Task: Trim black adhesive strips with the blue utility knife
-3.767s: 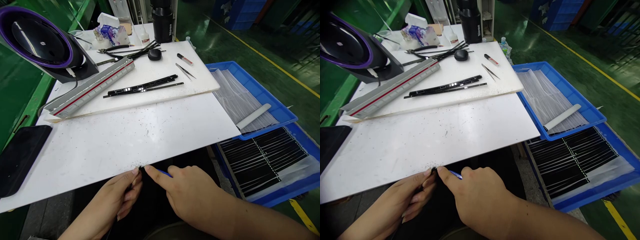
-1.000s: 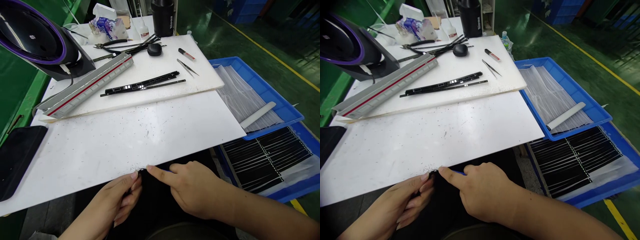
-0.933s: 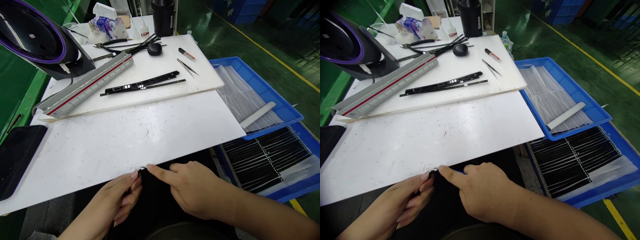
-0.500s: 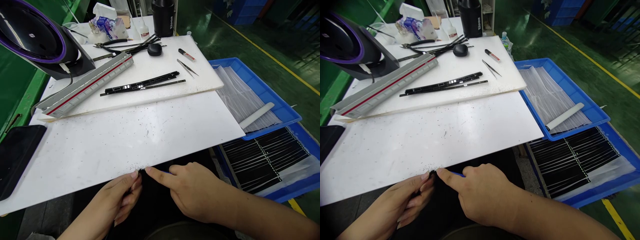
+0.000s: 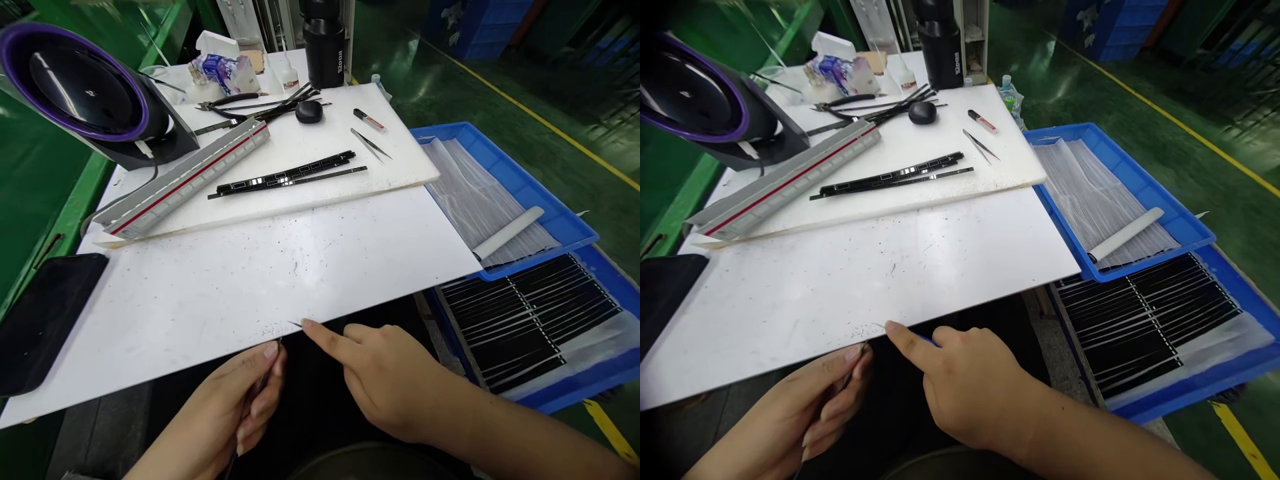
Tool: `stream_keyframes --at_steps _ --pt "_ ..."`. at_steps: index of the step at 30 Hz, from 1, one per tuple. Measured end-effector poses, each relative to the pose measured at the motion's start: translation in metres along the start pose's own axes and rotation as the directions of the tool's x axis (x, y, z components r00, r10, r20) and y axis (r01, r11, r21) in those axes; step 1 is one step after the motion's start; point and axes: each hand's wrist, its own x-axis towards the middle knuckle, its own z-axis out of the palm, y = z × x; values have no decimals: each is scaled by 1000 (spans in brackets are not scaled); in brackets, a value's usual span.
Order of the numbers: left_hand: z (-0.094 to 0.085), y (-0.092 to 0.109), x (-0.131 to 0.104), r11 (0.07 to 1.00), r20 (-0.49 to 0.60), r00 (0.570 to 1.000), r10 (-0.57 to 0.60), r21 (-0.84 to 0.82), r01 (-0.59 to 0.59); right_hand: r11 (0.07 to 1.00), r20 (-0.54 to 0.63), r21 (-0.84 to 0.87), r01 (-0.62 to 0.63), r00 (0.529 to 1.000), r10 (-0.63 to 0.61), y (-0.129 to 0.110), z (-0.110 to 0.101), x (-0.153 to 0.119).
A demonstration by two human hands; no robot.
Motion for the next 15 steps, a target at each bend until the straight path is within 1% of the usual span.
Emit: stream_keyframes --at_steps 3,6,9,11,15 --pt "4 -2 -4 999 9 1000 23 -32 -22 993 -31 117 -35 999 39 0 3 -4" --pt "5 -1 -5 998 35 999 31 -59 -29 981 -49 190 -42 997 52 -3 6 -5" --pt "4 0 -5 997 -6 1000 22 -67 -23 980 -61 192 -58 996 71 -6 8 -4" --pt "4 0 -5 998 -38 998 41 -52 -42 979 -47 193 -66 996 76 -8 8 -3" --pt "6 -3 -3 997 -31 997 72 -3 -72 982 -20 188 -30 999 35 -11 9 -2"
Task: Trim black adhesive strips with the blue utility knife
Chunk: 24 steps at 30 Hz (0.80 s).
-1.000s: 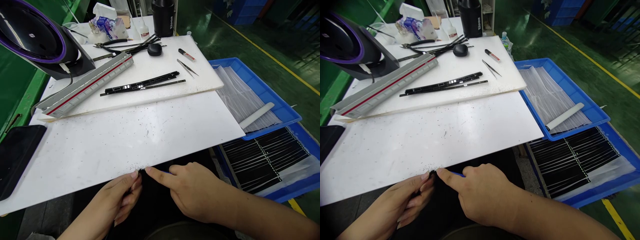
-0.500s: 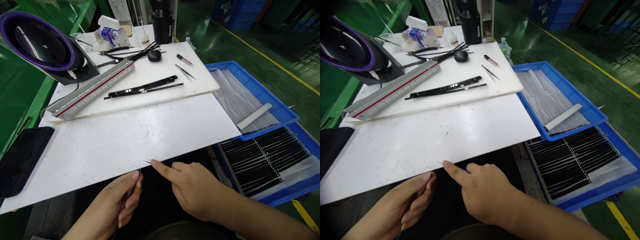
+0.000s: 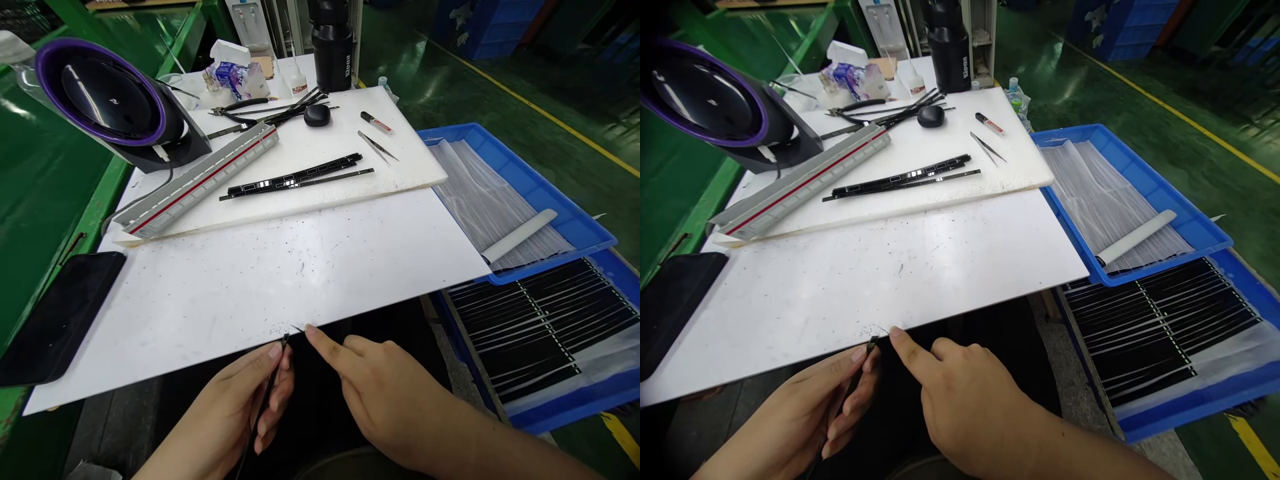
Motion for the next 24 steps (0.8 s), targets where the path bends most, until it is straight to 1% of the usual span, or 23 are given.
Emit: stream_keyframes --at_steps 4,8,11,15,18,24 --pt "4 -4 1 1000 -47 999 11 8 -10 999 35 -32 11 999 -9 -3 2 2" --pt "8 -8 3 1000 -109 994 14 -17 -16 1000 94 -27 -2 996 5 -9 1 4" --pt "11 -10 3 1000 -133 991 11 -8 -12 1000 125 -17 -8 992 10 -12 -1 5" --pt "16 -11 2 1000 -138 990 6 19 -4 1000 127 -6 9 992 -8 -14 -1 4" --pt "18 -11 2 999 -153 988 29 30 -24 1000 128 -11 10 992 -9 -14 0 4" --pt "19 -14 1 999 -172 984 33 10 -32 999 136 19 -45 990 42 -15 -1 5"
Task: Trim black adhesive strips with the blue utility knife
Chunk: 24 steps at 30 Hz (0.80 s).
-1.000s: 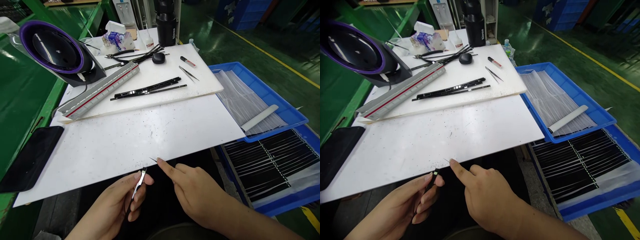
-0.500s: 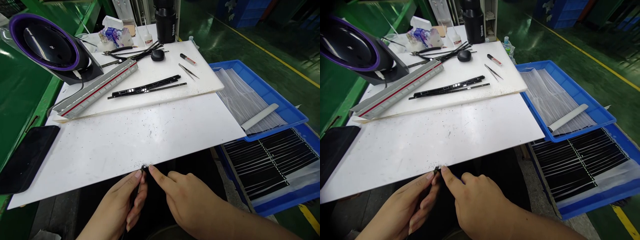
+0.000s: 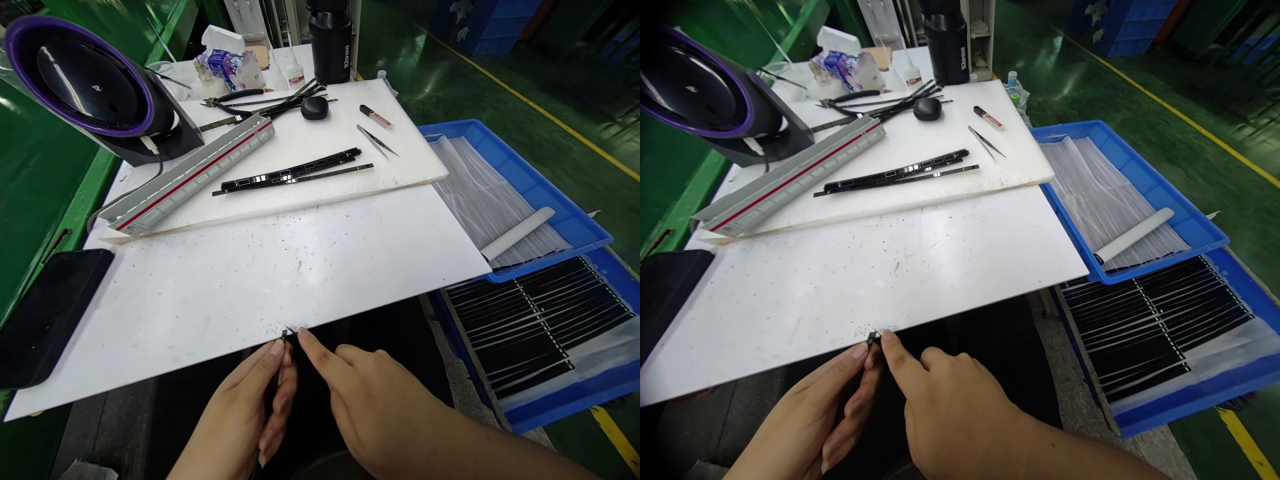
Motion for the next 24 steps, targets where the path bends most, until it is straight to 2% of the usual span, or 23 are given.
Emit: stream_keyframes --at_steps 9,16,24 --pt "6 2 -3 999 -6 1000 -22 -29 22 1000 -18 -12 26 999 -26 0 -2 -1" --pt "3 0 -2 999 -13 1000 -25 -29 24 997 8 -72 11 1000 -11 -3 -3 2" --pt "2 4 -4 998 -9 998 -59 6 59 991 -20 -134 31 999 -34 -4 -5 1"
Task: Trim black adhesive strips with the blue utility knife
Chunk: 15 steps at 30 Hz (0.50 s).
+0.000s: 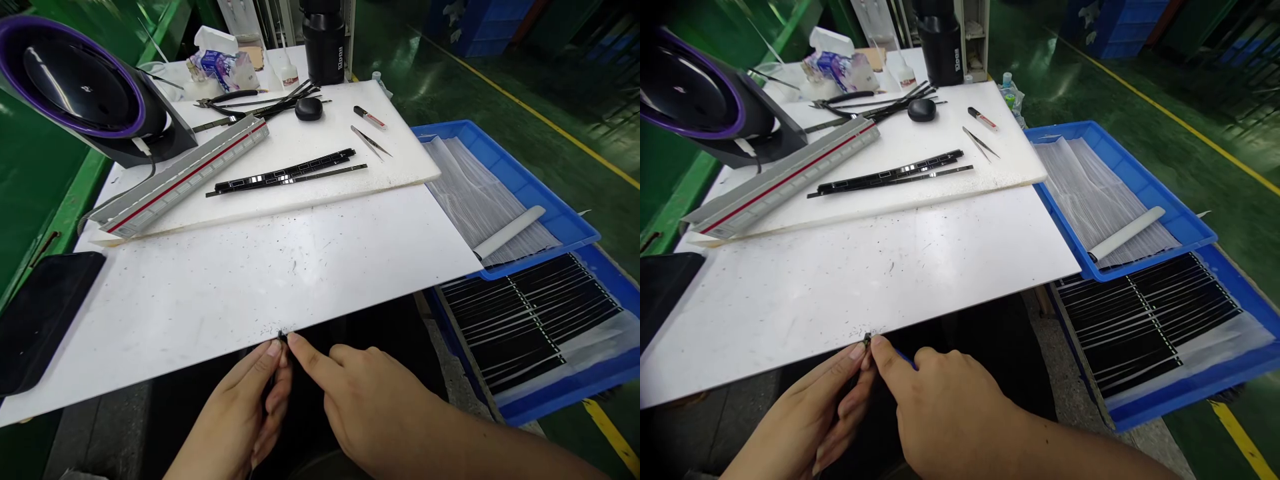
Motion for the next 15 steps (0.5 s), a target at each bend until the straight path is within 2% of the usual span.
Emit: stream_keyframes --at_steps 7,15 --pt "1 3 2 999 4 999 41 27 -41 999 -28 -34 10 1000 -10 2 2 -1" --pt "-4 4 3 998 21 998 55 33 -55 993 -48 107 39 998 -34 6 2 -1"
